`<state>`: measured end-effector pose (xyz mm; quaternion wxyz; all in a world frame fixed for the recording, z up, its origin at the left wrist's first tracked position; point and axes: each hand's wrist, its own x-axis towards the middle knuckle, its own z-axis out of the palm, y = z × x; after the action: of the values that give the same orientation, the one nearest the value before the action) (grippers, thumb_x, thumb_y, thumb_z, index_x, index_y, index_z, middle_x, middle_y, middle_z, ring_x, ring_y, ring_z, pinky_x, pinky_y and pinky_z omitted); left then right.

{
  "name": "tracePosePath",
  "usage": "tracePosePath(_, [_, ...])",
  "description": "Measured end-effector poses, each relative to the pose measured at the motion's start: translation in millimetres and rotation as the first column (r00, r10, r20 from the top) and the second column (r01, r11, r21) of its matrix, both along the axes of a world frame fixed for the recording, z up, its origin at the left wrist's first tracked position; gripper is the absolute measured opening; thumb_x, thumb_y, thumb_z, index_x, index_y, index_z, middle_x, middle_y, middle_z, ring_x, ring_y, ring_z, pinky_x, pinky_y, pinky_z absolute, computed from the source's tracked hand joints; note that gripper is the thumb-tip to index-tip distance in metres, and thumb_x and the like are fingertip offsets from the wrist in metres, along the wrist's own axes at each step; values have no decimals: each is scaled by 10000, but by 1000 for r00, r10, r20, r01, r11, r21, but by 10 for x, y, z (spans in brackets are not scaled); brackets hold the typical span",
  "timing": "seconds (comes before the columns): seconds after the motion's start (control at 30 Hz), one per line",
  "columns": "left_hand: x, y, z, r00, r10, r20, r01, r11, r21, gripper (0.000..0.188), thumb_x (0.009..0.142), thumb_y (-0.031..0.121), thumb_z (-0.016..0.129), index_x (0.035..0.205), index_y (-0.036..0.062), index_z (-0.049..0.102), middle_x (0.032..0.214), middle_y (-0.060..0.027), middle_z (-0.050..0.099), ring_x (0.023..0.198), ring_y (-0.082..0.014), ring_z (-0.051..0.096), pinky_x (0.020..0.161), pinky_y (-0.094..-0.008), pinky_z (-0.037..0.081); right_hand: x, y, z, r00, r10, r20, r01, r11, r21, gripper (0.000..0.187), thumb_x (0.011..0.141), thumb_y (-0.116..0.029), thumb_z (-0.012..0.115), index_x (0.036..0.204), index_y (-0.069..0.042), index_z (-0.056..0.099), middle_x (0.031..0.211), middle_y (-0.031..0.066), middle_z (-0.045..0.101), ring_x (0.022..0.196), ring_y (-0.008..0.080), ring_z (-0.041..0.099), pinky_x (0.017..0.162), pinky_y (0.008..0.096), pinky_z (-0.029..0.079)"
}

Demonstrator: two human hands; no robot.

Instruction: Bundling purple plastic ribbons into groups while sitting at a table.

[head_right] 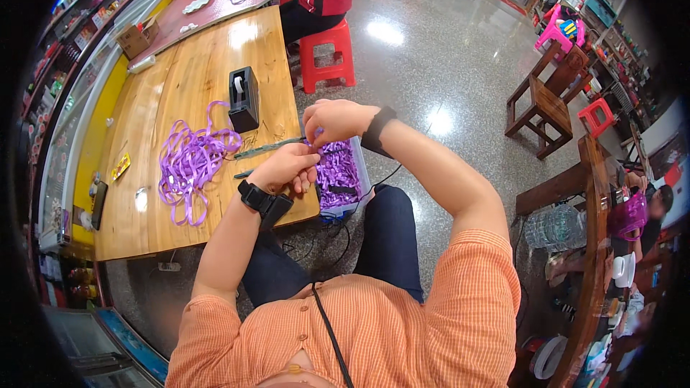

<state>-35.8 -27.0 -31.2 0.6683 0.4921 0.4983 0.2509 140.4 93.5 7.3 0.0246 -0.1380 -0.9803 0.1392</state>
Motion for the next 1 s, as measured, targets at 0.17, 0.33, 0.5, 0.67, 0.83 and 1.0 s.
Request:
tracePosePath(0.17, [8, 25, -23, 1000, -10, 3, 10, 1000, 4, 245, 999, 222, 522, 859, 27, 572, 686, -66, 648, 448, -120, 604, 378, -229, 459, -52, 50, -109, 994, 76, 81, -82, 994, 66, 242, 815, -267, 658, 1007, -188, 784, 1277, 67, 620, 1250, 274, 492, 991, 389, 452])
tracePosePath(0.33, [16, 8, 1, 1000, 9, 16, -9, 1000, -13, 208, 998, 203, 529, 892, 29, 569, 679, -55, 637, 448, -111, 597, 378, -220, 465, -30, 42, -143, 997, 49, 57, -45, 997, -68, 270, 853, -259, 613, 1016, -99, 757, 1244, 79, 652, 1156, 284, 575, 991, 365, 461])
tracePosePath(0.5, [5, -20, 43, 1000, 15, 27, -14, 1000, -26, 185, 1004, 198, 531, 957, 23, 569, 670, -43, 628, 445, -99, 588, 377, -208, 465, 305, -24, -499, 864, -412, -288, 111, 715, -691, 281, 934, -208, 544, 1108, -42, 690, 1091, 46, 696, 1008, 206, 641, 921, 325, 484])
tracePosePath(0.67, [30, -4, 70, 1000, 2, 7, -2, 999, -34, 203, 1012, 202, 527, 1026, 7, 580, 661, -36, 627, 444, -93, 586, 378, -198, 459, 543, -102, -1045, 713, -678, -178, -102, 151, -983, 370, 945, -215, 544, 1263, -39, 611, 1198, 94, 666, 1122, 180, 612, 982, 337, 457])
tracePosePath(0.83, [30, -6, 39, 1000, 6, 15, -6, 1000, -28, 204, 1016, 203, 524, 1027, 8, 582, 662, -34, 628, 447, -88, 586, 378, -193, 458, 338, -259, -1199, 760, -632, -155, -208, -10, -978, 383, 946, -268, 548, 1245, -39, 620, 1212, 71, 659, 1111, 175, 605, 977, 336, 450])
tracePosePath(1.0, [22, -25, 55, 1000, 17, 6, -17, 999, -32, 202, 1020, 205, 518, 1024, 13, 580, 661, -32, 628, 450, -85, 587, 380, -189, 457, 303, -312, -1350, 697, -712, -81, -260, -146, -954, 105, 933, -225, 644, 972, -127, 648, 1007, 10, 643, 992, 151, 601, 939, 386, 473])
